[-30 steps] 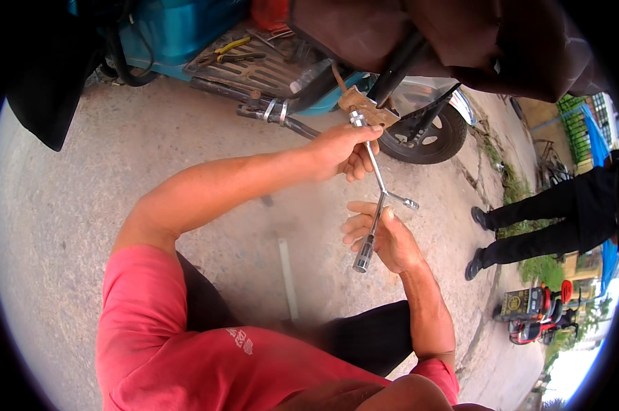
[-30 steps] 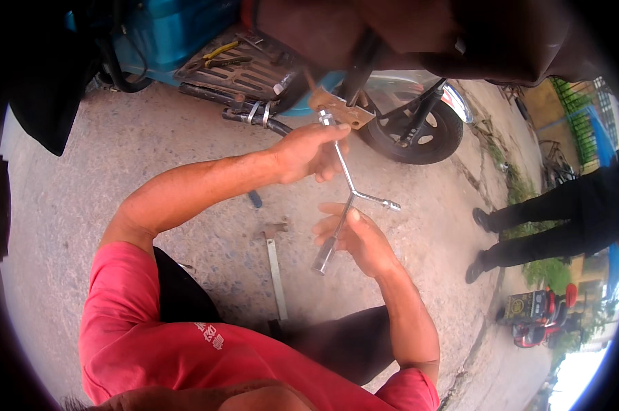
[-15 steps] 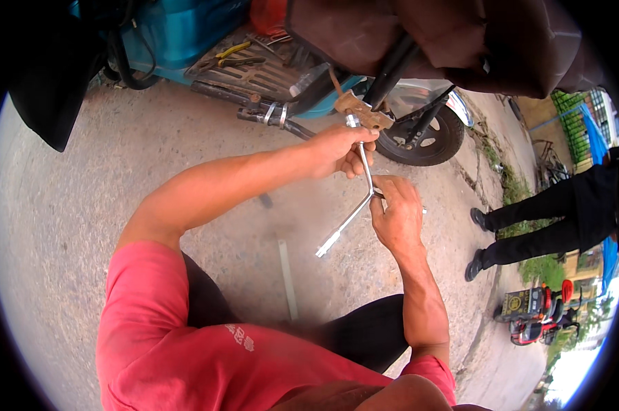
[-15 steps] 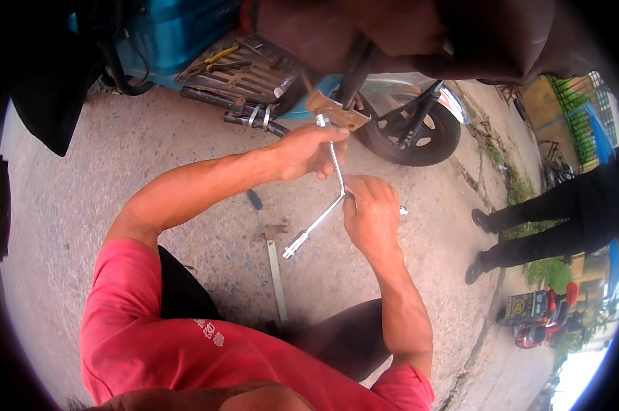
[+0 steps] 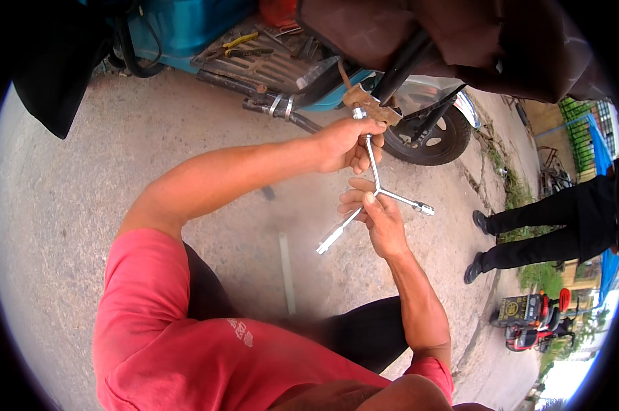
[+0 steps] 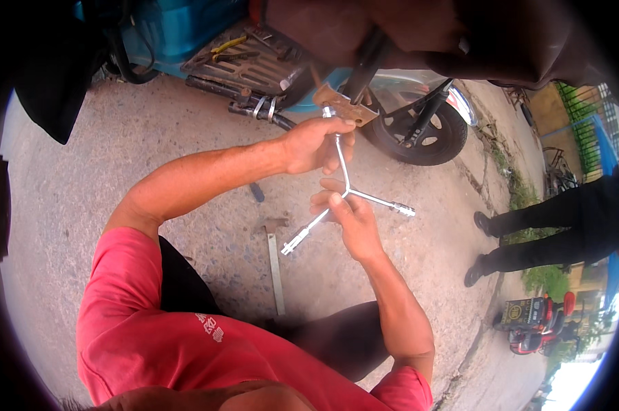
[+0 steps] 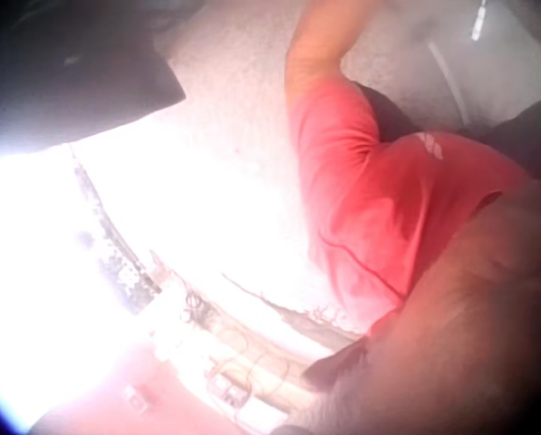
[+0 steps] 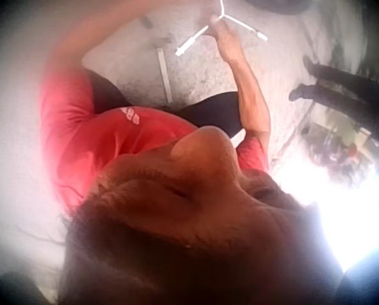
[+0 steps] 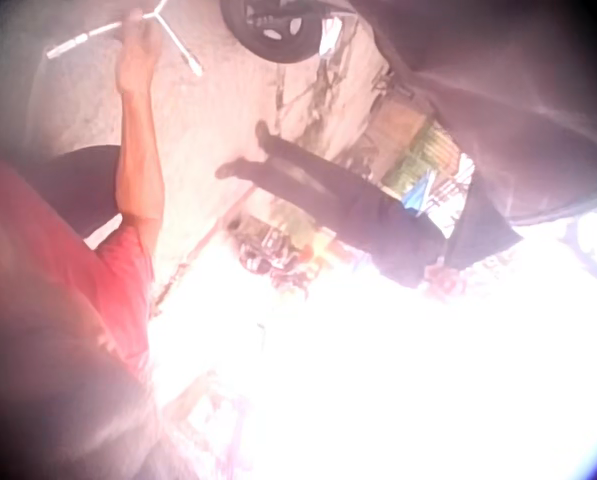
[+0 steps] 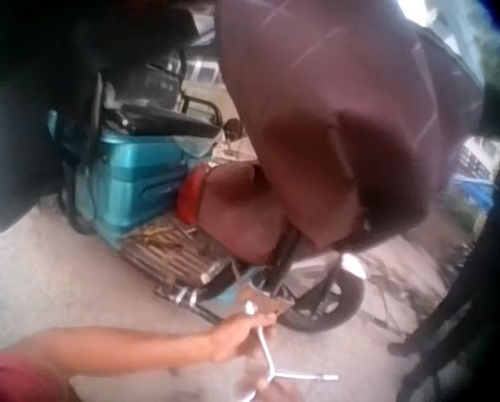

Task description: The person uses a socket wrench to loosen and tighten bolts on the rear assembly of a scooter and handles a piece of cardboard around the frame.

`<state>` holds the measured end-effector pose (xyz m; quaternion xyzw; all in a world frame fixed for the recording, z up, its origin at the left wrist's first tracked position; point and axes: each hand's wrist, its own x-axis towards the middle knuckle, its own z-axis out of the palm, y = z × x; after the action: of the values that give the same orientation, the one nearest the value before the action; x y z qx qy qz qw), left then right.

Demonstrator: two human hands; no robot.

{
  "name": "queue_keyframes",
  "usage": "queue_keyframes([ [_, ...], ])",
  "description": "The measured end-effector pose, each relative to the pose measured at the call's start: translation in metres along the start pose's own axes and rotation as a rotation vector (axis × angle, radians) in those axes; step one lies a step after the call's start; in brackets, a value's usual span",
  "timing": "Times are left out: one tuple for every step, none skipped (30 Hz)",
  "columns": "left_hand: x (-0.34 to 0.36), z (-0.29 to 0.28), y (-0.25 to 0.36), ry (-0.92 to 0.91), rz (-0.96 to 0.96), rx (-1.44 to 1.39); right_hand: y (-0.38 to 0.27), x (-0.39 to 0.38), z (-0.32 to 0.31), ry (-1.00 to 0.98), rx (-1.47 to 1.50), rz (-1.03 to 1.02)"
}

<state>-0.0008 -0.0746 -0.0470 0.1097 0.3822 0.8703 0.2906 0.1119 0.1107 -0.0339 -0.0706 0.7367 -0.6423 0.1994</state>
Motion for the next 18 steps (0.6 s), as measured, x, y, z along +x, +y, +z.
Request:
queue_keyframes([
  [0.001, 0.001, 0.001, 0.014, -0.009, -0.005, 0.002, 0.002, 0.002, 0.030, -0.060, -0.027],
  [0.000, 0.002, 0.001, 0.027, -0.018, -0.009, 0.004, 0.003, 0.003, 0.063, -0.119, -0.053],
  [-0.002, 0.002, 0.001, 0.043, -0.025, -0.014, 0.006, 0.004, 0.003, 0.092, -0.178, -0.078],
  [-0.002, 0.001, 0.003, 0.035, -0.037, -0.007, 0.005, 0.007, -0.001, 0.170, -0.505, -0.263],
  [-0.003, 0.001, 0.006, 0.028, -0.049, 0.000, 0.002, 0.011, -0.007, 0.251, -0.833, -0.447],
  [-0.003, 0.000, 0.006, 0.019, -0.062, -0.001, -0.003, 0.013, -0.010, 0.329, -1.166, -0.622],
  [-0.001, 0.000, 0.005, 0.042, -0.061, 0.017, -0.010, 0.016, -0.012, 0.424, -1.278, -0.785],
  [0.000, 0.000, 0.004, 0.066, -0.058, 0.035, -0.017, 0.013, -0.012, 0.438, -1.287, -0.809],
  [0.000, 0.000, 0.004, 0.093, -0.055, 0.051, -0.029, 0.007, -0.009, 0.448, -1.294, -0.834],
  [-0.003, 0.001, 0.005, 0.100, -0.051, 0.047, -0.038, 0.005, -0.005, 0.456, -1.296, -0.866],
  [-0.006, 0.003, 0.004, 0.108, -0.046, 0.043, -0.041, 0.001, -0.002, 0.425, -1.204, -0.888],
  [-0.008, 0.005, 0.004, 0.109, -0.045, 0.037, -0.039, -0.008, 0.001, 0.397, -1.117, -0.903],
  [-0.009, 0.006, 0.004, 0.098, -0.048, 0.023, -0.036, -0.018, 0.004, 0.364, -1.026, -0.915],
  [-0.011, 0.006, 0.004, 0.088, -0.051, 0.008, -0.034, -0.028, 0.006, 0.259, -0.914, -0.785],
  [-0.011, 0.007, 0.004, 0.072, -0.055, -0.006, -0.031, -0.039, 0.007, 0.161, -0.804, -0.655],
  [-0.011, 0.005, 0.003, 0.067, -0.038, -0.011, -0.029, -0.045, 0.007, 0.066, -0.693, -0.523],
  [-0.010, 0.003, 0.002, 0.060, -0.023, -0.017, -0.026, -0.046, 0.004, 0.012, -0.644, -0.306],
  [-0.007, 0.004, -0.002, 0.046, -0.021, -0.024, -0.019, -0.045, 0.001, -0.003, -0.560, -0.205],
])
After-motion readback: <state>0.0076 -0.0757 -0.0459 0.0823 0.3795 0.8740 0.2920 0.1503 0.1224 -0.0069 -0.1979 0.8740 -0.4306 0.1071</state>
